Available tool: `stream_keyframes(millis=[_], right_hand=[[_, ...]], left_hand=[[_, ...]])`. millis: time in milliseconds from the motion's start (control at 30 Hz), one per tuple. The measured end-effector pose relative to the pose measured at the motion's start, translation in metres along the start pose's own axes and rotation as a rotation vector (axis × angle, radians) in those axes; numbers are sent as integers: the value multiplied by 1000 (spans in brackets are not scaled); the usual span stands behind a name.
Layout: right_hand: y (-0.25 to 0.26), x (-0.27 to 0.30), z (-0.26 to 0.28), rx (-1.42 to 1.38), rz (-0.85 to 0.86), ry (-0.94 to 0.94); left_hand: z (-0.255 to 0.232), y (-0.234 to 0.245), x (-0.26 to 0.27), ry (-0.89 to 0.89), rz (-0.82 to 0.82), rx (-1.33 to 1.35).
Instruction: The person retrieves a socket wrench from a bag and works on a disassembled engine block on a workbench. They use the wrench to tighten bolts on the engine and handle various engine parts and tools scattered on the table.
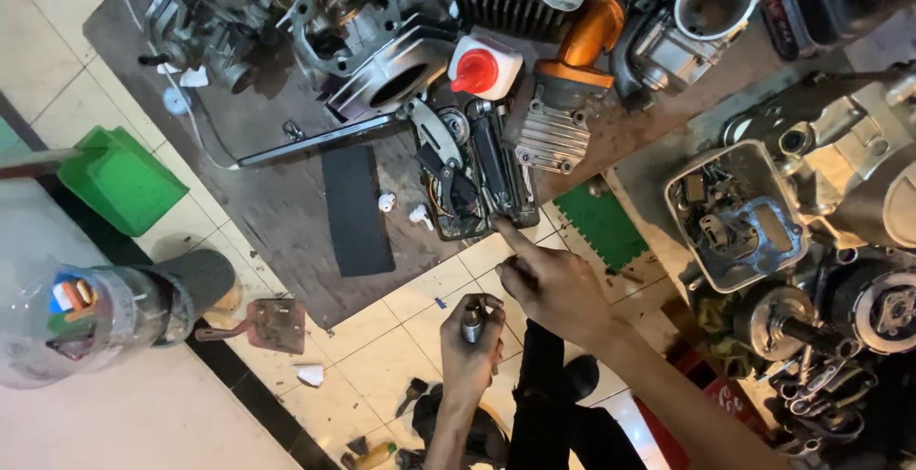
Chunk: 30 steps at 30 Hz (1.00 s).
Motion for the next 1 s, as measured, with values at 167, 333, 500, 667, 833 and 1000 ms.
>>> stream_keyframes(millis=[167,333,500,667,833,1000], right_hand=[[7,-2,-10,59,-130,50],[22,-33,12,75,-125,-84],[-5,-49,17,317,157,-239],[1,-68,19,353,110,-200],[1,-60,20,580,262,-194],[-8,-23,9,755,172,159]], left_hand=[[0,-15,-2,-25,35,-17],[6,-17,1,-45,44,-20],[15,-11,1,-69,24,9],[17,-8,-2,-51,18,40],[16,-5,2,-70,43,68],[16,-4,1,-82,22,18]])
Point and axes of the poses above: each hand's wrist, its own x-axis away from the middle knuckle, its own y-axis out of the back of the hand, z = x × y, the point moved 7 cm from there along -x, towards the middle knuckle, and after that the axes turned 3 degrees about -z, right-handed, at the moved point
